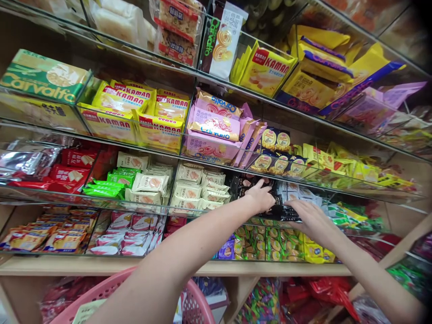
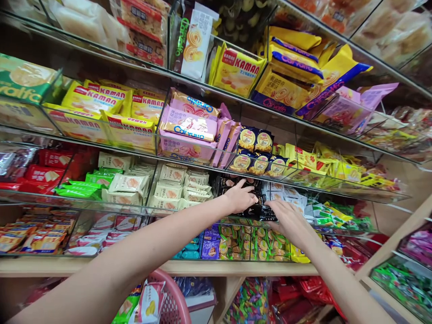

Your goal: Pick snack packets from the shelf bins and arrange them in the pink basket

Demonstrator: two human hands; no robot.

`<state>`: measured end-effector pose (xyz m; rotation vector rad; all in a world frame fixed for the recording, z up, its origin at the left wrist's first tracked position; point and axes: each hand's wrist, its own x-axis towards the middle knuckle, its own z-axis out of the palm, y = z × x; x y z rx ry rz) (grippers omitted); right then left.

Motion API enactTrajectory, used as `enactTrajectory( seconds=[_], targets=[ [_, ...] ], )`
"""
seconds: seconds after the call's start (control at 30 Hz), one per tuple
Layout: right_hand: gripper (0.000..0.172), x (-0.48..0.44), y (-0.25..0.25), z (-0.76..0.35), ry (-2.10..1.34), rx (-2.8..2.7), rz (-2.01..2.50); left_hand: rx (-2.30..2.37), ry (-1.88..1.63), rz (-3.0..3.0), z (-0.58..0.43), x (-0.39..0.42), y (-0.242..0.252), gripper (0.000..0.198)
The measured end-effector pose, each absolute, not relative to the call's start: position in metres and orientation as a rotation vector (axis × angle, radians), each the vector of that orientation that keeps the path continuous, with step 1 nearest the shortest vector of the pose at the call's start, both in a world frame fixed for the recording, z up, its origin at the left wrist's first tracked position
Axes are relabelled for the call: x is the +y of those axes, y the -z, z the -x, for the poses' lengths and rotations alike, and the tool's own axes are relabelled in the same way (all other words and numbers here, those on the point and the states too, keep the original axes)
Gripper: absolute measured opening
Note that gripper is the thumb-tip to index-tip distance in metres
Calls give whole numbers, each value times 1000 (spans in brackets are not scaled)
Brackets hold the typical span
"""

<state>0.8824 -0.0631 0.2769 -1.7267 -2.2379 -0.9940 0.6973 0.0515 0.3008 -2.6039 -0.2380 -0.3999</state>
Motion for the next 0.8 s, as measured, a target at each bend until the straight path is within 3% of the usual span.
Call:
enactTrajectory(
  seconds=[0.23,0.37,0.53,0.67,0.8],
  targets=[
    [41,-107,-259,-883,795,-1926,1727,-331,553,2537,-708,39,-297,25],
    [53,-129,-225,-861,346,-1405,1760,-403,597,2518,-716,39,-290,25],
    [56,-140,-185,-808,-313,-915,1385,-415,630,2515,-719,40,-288,21],
    [67,-145,-165,-777,-591,-635,1258,-373,702,2514,-720,36,-289,24],
    [64,-152,-156,-760,-792,-518,1151,-323,808,2499,-716,28,-293,27]
  ],
)
